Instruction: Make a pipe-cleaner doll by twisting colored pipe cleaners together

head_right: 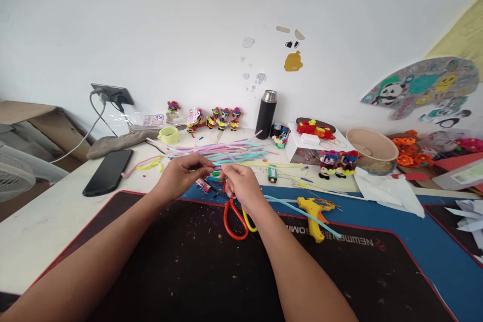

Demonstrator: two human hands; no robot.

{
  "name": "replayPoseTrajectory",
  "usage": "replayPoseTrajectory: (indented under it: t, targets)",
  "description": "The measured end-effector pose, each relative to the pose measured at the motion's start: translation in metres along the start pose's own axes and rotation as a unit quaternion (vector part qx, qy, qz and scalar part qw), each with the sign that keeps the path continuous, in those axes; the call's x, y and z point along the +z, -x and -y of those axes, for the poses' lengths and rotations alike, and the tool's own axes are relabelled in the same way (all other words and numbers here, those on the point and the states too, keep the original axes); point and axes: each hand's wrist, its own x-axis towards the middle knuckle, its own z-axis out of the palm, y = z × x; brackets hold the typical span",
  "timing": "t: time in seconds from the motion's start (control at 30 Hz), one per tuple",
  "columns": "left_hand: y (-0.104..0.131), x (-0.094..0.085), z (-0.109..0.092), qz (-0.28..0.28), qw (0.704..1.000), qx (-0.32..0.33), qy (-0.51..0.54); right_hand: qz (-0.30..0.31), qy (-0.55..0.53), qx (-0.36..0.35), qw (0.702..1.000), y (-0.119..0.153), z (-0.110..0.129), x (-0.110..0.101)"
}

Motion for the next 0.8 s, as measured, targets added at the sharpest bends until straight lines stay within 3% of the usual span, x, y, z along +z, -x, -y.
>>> replayPoseTrajectory:
  t: [0.17, 0.33, 0.43, 0.53, 0.63, 0.8]
  targets:
    - [0.002, -0.001, -0.001, 0.015, 0.993, 0.05, -0.105, 0.009, 0.003, 0.026, 1.0, -0.001, -0.003, 0.0]
    - [0.002, 0.0, 0.007, 0.042, 0.997, -0.072, -0.001, 0.015, 0.155, -0.027, 0.987, 0.001, -0.006, 0.0]
    - [-0.001, 0.0, 0.01, 0.067, 0.986, -0.133, 0.072, 0.001, 0.266, -0.074, 0.961, 0.003, -0.007, 0.0]
    - [-0.002, 0.0, 0.009, 0.084, 0.98, -0.152, 0.097, -0.017, 0.347, -0.108, 0.931, 0.005, -0.007, 0.0]
    - [0.0, 0.002, 0.007, 0.086, 0.985, -0.134, 0.072, -0.027, 0.358, -0.107, 0.927, 0.005, -0.007, -0.001]
    - [0.003, 0.003, 0.006, 0.054, 0.993, 0.0, -0.1, -0.01, 0.222, -0.054, 0.973, 0.001, -0.008, -0.002]
